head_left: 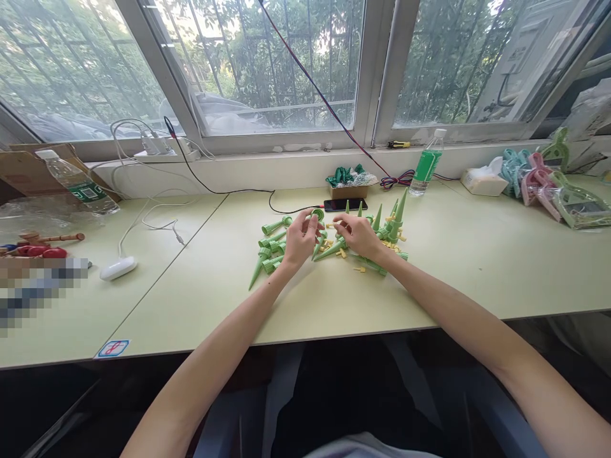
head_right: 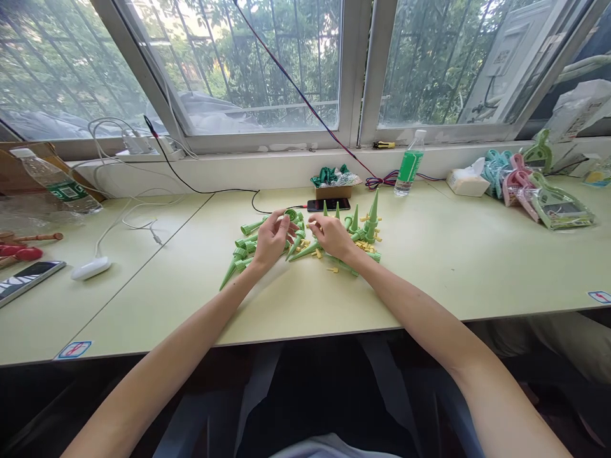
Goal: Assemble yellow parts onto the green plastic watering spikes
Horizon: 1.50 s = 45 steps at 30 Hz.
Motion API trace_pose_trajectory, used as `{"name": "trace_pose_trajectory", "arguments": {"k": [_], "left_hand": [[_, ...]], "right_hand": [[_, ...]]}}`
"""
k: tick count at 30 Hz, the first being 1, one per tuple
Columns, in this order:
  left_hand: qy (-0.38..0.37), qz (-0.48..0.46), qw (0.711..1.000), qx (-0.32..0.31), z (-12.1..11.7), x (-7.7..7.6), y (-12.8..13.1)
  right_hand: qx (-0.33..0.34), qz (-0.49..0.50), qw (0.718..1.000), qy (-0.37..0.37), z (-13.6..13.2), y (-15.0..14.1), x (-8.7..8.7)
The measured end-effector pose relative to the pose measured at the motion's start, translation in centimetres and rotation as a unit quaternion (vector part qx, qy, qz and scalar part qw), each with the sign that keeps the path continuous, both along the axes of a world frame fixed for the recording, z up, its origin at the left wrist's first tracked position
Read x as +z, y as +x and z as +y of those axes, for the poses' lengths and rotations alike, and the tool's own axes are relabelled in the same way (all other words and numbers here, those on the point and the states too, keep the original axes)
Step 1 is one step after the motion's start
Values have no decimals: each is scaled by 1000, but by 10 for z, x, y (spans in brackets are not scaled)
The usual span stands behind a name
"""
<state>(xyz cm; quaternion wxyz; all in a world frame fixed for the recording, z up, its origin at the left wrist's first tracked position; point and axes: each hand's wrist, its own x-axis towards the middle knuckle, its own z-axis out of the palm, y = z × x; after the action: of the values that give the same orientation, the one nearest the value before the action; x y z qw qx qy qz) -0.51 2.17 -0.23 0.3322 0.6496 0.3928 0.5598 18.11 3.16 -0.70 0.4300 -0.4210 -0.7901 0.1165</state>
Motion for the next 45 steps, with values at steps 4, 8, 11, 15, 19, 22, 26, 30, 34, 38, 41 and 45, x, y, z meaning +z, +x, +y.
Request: {"name": "trace_pose_trajectory", "arguments": {"k": [4,8,11,15,19,22,26,30,34,38,41,45], "left_hand": [[-28,-27,999,-25,-2,2,1],[-50,-66,996,-46,-4,6,2],[-70,-101,992,-38,-3,7,2],[-92,-116,989,-21,-3,9,1],[-113,-96,988,-39,-7,11,1],[-145,-100,981,-83,-10,13,1],[-202,-121,957,-168,-9,10,1],[-249,-137,937,-203,-7,6,2],[-261,-146,923,-240,-7,4,4],[-269,-145,915,-264,-7,4,5],[-270,-143,915,-263,-7,3,5],[-263,-135,921,-253,-4,-2,4]], "right_hand": [[-1,3,1000,-3,-1,0,1],[-11,4,1000,11,-2,0,2],[-21,3,1000,23,-2,1,1],[-26,3,999,27,-1,2,0],[-24,-6,999,34,-3,2,2],[-22,-11,999,34,-4,2,3],[-19,-11,999,37,-4,2,3],[-15,-8,999,41,-4,1,3],[-8,-8,999,47,-5,1,4],[-5,-5,999,53,-6,1,5],[-5,-6,999,52,-6,1,5],[3,-6,998,56,-6,1,4]]}}
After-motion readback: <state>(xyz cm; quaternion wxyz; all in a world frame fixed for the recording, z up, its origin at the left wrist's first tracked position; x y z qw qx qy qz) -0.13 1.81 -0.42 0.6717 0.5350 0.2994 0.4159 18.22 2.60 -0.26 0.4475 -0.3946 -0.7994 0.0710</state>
